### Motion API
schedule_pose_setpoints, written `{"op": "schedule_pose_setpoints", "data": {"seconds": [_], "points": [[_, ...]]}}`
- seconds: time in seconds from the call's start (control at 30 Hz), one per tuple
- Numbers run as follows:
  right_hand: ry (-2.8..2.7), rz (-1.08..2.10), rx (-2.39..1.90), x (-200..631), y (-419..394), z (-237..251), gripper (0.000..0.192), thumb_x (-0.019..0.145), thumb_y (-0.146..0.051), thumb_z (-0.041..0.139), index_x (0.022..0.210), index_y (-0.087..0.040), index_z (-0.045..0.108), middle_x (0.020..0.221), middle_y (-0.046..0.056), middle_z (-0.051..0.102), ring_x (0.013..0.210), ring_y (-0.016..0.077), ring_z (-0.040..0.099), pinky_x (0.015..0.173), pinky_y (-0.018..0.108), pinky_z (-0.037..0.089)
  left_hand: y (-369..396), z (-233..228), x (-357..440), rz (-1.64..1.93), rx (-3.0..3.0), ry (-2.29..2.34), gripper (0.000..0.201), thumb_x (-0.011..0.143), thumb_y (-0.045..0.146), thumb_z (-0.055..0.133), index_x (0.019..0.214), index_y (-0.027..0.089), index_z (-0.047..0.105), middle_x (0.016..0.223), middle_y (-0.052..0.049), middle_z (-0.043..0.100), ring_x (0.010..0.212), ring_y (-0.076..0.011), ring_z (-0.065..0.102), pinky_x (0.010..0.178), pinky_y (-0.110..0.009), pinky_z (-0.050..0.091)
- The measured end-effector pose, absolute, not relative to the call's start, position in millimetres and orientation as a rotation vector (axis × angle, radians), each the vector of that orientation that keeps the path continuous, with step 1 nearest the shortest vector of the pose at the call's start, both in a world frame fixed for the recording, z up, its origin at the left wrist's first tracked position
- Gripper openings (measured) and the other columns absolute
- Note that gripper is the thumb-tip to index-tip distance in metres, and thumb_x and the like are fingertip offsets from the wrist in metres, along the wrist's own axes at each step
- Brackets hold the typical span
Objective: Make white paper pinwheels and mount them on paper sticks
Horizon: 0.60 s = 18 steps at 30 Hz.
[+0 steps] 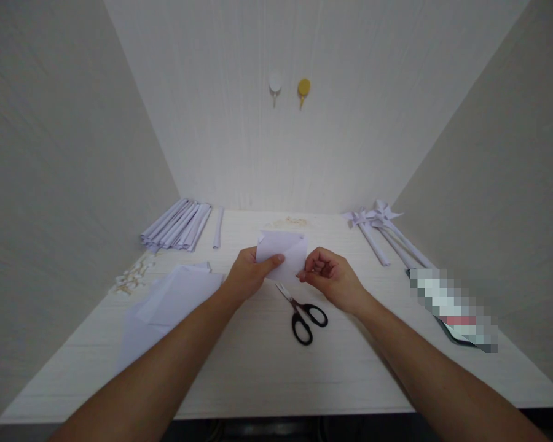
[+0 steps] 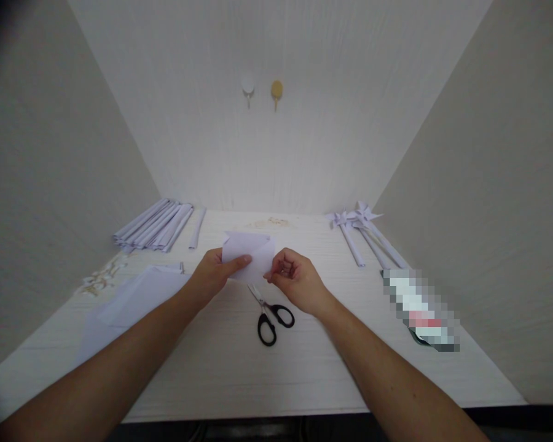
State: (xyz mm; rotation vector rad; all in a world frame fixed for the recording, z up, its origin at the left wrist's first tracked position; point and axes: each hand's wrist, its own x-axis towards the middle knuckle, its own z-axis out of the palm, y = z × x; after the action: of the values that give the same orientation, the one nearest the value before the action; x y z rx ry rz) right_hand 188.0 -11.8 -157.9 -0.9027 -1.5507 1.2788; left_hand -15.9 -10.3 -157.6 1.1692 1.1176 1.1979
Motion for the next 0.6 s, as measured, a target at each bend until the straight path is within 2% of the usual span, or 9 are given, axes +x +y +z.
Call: {"op": "schedule_pose_setpoints", "data": {"seconds": [0.23,0.43,0.6], "points": [[-1.515,1.294,-0.895,188.0,-11.2,-160.2,0.026,0.071,-0.026,0.081,0.078,-0.023,0.056,0.068,-0.004,0.067,0.065,0.0136,0.062,0.062,0.028,0.045,-8.7,-158.6,-16.8,1.207,1.175,1.128,0.035,0.066,0.042,0.085,0.083,0.012,0.078,0.078,-0.007,0.078,0.066,-0.0195,0.067,0.066,-0.031,0.052],[-1.49,1.282,-0.903,187.6,-11.7,-159.9,0.03,0.07,-0.024,0.083,0.079,-0.023,0.055,0.064,-0.007,0.06,0.056,0.0104,0.052,0.056,0.026,0.039,-10.8,-157.2,-16.7,1.181,1.181,1.125,0.032,0.067,0.04,0.084,0.082,0.012,0.078,0.08,-0.008,0.079,0.067,-0.0202,0.068,0.067,-0.032,0.054],[-1.482,1.273,-0.899,186.9,-13.0,-158.4,0.031,0.068,-0.022,0.084,0.081,-0.022,0.056,0.06,-0.01,0.055,0.054,0.0085,0.047,0.054,0.024,0.036,-9.3,-160.0,-17.6,1.17,1.195,1.112,0.038,0.067,0.043,0.085,0.088,0.012,0.08,0.086,-0.01,0.08,0.072,-0.0227,0.071,0.071,-0.034,0.055]]}}
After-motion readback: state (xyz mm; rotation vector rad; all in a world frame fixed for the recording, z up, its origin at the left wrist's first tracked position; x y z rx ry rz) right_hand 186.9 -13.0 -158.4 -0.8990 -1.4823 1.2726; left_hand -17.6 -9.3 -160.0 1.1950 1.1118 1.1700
